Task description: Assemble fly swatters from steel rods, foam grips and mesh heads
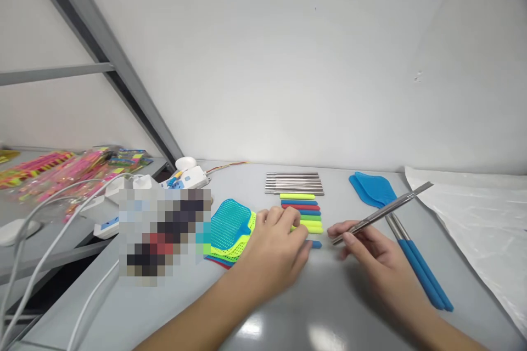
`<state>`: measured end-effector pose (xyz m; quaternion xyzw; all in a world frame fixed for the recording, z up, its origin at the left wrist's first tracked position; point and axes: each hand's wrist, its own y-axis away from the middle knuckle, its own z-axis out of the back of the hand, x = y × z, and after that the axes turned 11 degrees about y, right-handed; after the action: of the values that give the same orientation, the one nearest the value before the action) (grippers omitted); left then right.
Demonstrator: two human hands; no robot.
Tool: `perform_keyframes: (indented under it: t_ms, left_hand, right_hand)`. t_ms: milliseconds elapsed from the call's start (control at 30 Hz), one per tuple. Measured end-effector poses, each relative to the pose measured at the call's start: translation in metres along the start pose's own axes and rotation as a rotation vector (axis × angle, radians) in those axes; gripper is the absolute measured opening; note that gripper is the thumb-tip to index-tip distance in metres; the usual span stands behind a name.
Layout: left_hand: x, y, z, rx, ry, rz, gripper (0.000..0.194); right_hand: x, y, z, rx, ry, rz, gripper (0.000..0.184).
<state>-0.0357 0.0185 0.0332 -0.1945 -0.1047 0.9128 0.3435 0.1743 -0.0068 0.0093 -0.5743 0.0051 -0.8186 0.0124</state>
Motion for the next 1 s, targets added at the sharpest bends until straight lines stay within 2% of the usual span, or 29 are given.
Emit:
perform_keyframes:
  t_ms: [200,400,467,633,733,867,1000]
  left_hand:
    - [0.014,0.0,0.007,0.117,-0.034,0.004,0.019]
    - [0.013,0.0,0.008,0.239,-0.012,0.034,0.01]
    - [0.01,-0.001,0.008,0.286,0.055,-0.001,0.002]
    - [0.006,-0.002,0.005,0.379,0.187,-0.127,0.006]
    - [0.005,-0.001,0.004,0.306,0.289,-0.097,0.01]
    - [0.0,0.004,0.001,0.097,0.603,-0.04,0.024]
    - [-0.007,0.005,-0.004,-0.023,0.765,-0.01,0.019]
  right_hand:
    - [-0.001,0.006,-0.007,0.007,0.068,0.008,0.022]
    - [-0.005,0.004,-0.01,0.049,0.055,0.041,0.024]
    - [-0.006,0.003,-0.011,0.045,0.053,0.054,0.024]
    - [-0.008,0.0,-0.013,0.058,0.054,0.052,0.023]
    - [-0.008,0.0,-0.014,0.11,0.048,0.056,0.022]
    - [-0.006,0.003,-0.013,0.171,0.064,0.15,0.017]
    - [-0.003,0.005,-0.014,0.166,0.088,0.204,0.017]
